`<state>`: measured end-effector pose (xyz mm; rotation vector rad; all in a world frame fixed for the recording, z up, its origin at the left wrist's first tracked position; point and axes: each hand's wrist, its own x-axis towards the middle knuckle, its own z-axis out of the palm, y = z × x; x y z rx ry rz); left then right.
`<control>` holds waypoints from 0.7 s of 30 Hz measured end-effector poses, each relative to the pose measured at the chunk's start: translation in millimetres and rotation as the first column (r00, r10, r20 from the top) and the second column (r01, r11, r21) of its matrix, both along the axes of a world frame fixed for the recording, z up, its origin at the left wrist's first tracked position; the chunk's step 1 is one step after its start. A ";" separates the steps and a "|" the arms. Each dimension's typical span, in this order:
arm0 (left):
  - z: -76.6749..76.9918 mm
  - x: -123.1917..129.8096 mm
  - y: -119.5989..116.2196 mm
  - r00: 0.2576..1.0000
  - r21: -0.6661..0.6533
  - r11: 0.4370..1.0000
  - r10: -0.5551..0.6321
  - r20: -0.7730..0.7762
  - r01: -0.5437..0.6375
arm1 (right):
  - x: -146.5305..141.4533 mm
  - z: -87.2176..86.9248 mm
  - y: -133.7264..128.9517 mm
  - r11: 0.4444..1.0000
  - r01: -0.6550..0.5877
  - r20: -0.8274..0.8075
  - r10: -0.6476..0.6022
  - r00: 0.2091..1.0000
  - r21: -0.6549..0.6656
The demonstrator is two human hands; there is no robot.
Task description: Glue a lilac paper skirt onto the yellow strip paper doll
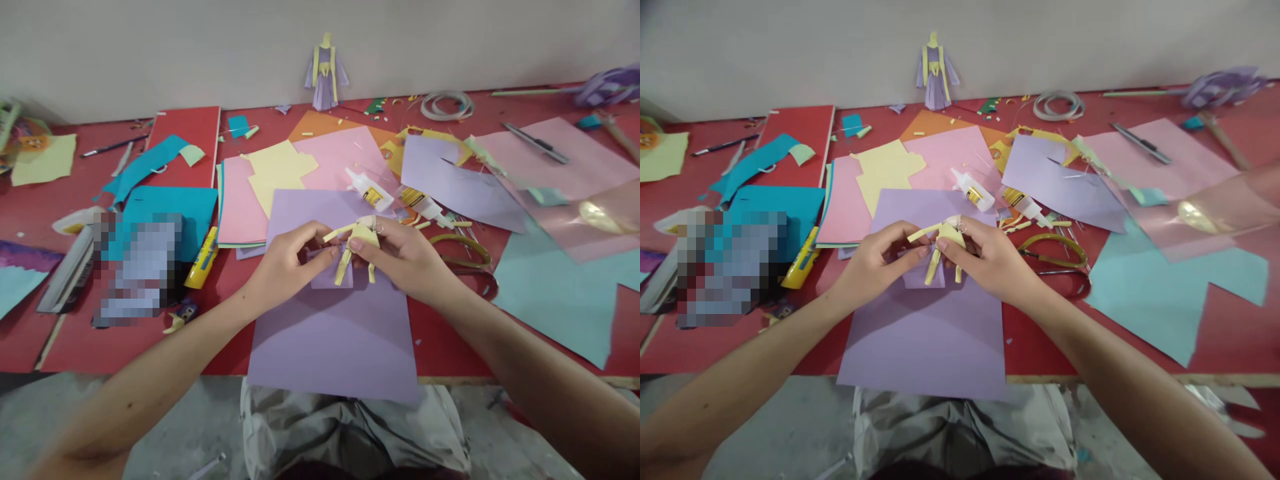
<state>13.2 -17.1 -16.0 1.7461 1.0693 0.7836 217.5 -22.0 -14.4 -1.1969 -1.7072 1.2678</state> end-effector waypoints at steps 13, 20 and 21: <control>1.9 0.8 0.1 0.996 -0.010 0.998 -0.069 -0.063 0.068 | -0.8 4.2 -4.6 0.983 -0.053 0.289 0.000 0.957 0.178; 3.3 0.7 -1.2 0.983 0.031 0.994 -0.097 -0.153 0.103 | -2.4 5.9 -6.5 0.964 -0.107 0.394 0.003 0.919 0.242; 3.3 0.6 -1.0 0.985 0.028 0.994 -0.097 -0.143 0.102 | -2.2 6.0 -6.3 0.967 -0.106 0.389 0.008 0.921 0.232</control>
